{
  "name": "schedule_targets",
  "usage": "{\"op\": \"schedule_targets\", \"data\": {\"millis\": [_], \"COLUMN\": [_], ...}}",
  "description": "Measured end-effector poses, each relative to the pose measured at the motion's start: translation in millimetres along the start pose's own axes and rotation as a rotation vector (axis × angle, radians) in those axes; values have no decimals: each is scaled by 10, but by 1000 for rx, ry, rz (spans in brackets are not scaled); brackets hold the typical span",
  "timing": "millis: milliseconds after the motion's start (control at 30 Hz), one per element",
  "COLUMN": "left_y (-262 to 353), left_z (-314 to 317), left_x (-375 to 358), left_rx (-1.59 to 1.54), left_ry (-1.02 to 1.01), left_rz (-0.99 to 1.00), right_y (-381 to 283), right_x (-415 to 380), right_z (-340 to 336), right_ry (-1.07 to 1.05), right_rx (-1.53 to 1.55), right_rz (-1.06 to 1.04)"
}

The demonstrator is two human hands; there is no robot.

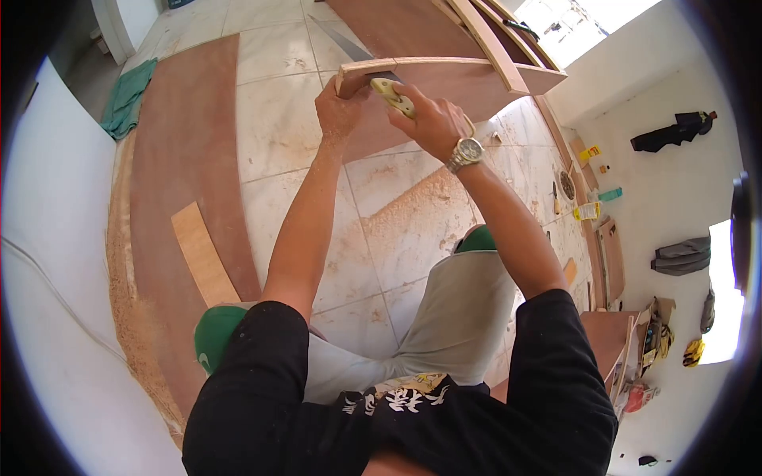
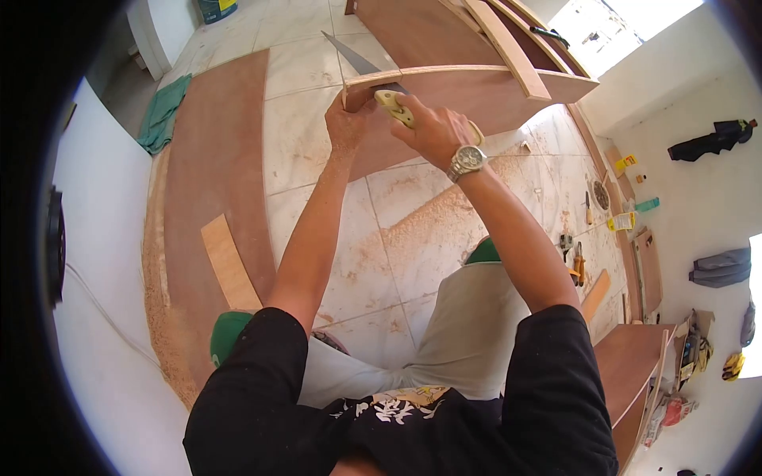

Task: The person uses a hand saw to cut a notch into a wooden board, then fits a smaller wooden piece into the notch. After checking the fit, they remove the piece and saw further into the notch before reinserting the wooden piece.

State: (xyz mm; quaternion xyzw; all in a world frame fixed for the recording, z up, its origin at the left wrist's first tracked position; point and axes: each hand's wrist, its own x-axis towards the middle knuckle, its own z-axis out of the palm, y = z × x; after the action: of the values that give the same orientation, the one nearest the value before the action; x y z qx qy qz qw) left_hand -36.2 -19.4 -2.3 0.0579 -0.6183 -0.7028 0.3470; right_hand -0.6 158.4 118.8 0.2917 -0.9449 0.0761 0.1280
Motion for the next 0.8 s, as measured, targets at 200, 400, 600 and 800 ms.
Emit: {"op": "schedule_targets", "data": {"millis": [200,400,600,800], "left_y": [-180,-190,-65,-36], "left_z": [-67,44,149,140], "left_x": [50,71,-8,-10], "left_rx": [-289,-122,9,15], "left_ry": [47,99,183,161], "left_rz": [216,308,309,367], "right_y": [-196,-170,2,20], "right_x": [54,-1097,-1189,-251], "right_z": [-77,-477,-437,-129], "right_ry": [-42,-106,-30,-3], "right_rx": [72,63,67,59], "right_rz": [36,124,83,-9]}}
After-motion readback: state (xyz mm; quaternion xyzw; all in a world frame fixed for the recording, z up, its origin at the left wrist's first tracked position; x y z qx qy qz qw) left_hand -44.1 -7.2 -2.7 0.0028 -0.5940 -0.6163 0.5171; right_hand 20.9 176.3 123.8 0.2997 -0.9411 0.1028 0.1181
